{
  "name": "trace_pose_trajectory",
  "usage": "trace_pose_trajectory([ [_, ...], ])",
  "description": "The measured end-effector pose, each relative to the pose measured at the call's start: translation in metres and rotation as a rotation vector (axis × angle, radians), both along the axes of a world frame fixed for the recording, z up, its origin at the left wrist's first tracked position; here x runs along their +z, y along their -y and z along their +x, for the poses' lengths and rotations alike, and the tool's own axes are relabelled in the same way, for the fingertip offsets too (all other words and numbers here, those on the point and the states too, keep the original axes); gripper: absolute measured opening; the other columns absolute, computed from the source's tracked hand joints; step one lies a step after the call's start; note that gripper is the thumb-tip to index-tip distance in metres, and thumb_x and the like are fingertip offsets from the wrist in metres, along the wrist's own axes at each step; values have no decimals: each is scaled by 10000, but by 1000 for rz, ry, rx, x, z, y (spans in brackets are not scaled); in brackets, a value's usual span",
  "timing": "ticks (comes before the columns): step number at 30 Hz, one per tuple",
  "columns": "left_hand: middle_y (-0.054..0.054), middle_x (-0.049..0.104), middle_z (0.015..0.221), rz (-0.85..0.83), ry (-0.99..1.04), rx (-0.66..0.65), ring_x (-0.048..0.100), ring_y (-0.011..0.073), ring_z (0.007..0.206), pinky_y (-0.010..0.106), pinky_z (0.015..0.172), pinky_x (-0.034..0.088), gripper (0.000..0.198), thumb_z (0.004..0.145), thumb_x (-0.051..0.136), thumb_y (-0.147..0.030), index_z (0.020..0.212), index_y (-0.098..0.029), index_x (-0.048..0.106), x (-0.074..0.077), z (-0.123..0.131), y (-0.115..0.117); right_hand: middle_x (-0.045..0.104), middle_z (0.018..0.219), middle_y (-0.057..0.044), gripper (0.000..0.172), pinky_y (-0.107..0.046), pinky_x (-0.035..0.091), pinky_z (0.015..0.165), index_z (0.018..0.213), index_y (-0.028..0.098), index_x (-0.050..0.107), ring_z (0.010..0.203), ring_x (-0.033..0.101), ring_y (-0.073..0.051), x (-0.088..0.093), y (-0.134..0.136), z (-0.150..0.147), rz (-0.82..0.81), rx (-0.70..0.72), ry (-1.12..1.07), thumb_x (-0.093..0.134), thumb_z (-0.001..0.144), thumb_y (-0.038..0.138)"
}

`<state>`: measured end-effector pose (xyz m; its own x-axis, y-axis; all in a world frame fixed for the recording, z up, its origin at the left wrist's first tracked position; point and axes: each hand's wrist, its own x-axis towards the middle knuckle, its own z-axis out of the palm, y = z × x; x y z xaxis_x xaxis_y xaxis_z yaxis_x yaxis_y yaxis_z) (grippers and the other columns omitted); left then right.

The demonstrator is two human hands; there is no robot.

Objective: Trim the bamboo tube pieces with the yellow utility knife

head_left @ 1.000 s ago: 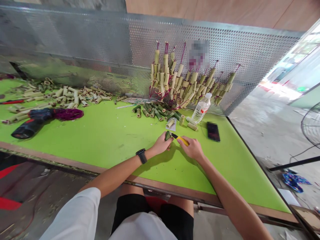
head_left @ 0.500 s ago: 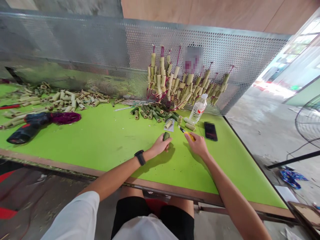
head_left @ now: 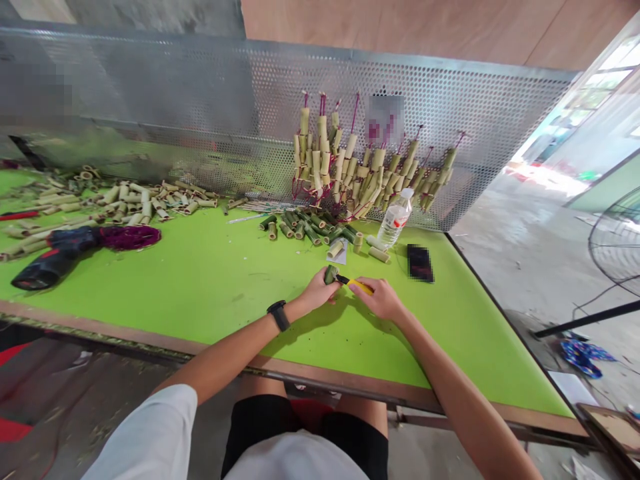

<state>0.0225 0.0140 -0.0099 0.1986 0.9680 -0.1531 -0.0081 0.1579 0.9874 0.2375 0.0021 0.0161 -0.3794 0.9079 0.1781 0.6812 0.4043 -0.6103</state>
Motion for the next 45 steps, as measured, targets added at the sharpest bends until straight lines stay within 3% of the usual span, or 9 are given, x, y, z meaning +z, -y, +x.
trace_pose_trajectory([
  [7, -106, 507, 620, -39, 56, -23, 515, 88, 489, 193, 506, 518, 261, 881, 755, -125, 1050, -210, 577, 7, -1, 3, 597, 626, -5, 556, -298, 333, 594, 785, 212, 669, 558, 469, -146, 0, 2, -3, 1, 5, 34, 478, 1048, 662],
  [14, -95, 518, 660, -167, 120, -68, 500, 77, 503, 189, 511, 497, 276, 883, 745, -130, 1044, -214, 537, 20, -3, 10, 766, 741, -76, 615, -300, 365, 586, 991, 240, 848, 595, 595, -201, -15, -6, -1, 82, -268, 90, 476, 1036, 728],
  [18, -99, 496, 657, -172, 110, -131, 491, 78, 511, 194, 526, 518, 258, 910, 745, -153, 1026, -219, 525, 26, 1, 16, 767, 751, -83, 673, -288, 378, 569, 1024, 209, 860, 609, 606, -201, -13, -15, 14, 118, -393, 9, 478, 1013, 763],
  [22, -95, 507, 652, -198, 91, -83, 524, 91, 517, 201, 524, 530, 249, 928, 762, -165, 1028, -219, 540, 26, 3, 16, 699, 696, -48, 745, -287, 383, 590, 940, 175, 810, 603, 561, -171, -8, -9, 11, 117, -260, -33, 439, 1016, 816],
  [27, -46, 628, 730, -199, 113, -30, 614, 98, 556, 195, 526, 540, 260, 912, 803, -159, 1044, -206, 583, 22, 2, 11, 598, 613, -8, 645, -295, 347, 572, 836, 195, 727, 549, 476, -148, -3, 1, -2, 14, -3, -4, 460, 1045, 744],
  [39, -68, 573, 698, -78, 2, -50, 614, 109, 543, 210, 507, 570, 206, 960, 707, -141, 1080, -217, 558, 8, 0, 6, 583, 612, -10, 602, -306, 335, 582, 828, 205, 716, 540, 468, -152, -4, 3, -3, 2, -7, 34, 455, 1050, 699],
  [45, -94, 527, 603, -69, -54, -42, 557, 117, 491, 225, 505, 564, 216, 953, 683, -127, 1091, -217, 543, 14, 0, 9, 696, 665, -52, 628, -303, 352, 589, 952, 201, 828, 554, 545, -176, -6, 0, 1, 48, -90, 94, 486, 1038, 721],
])
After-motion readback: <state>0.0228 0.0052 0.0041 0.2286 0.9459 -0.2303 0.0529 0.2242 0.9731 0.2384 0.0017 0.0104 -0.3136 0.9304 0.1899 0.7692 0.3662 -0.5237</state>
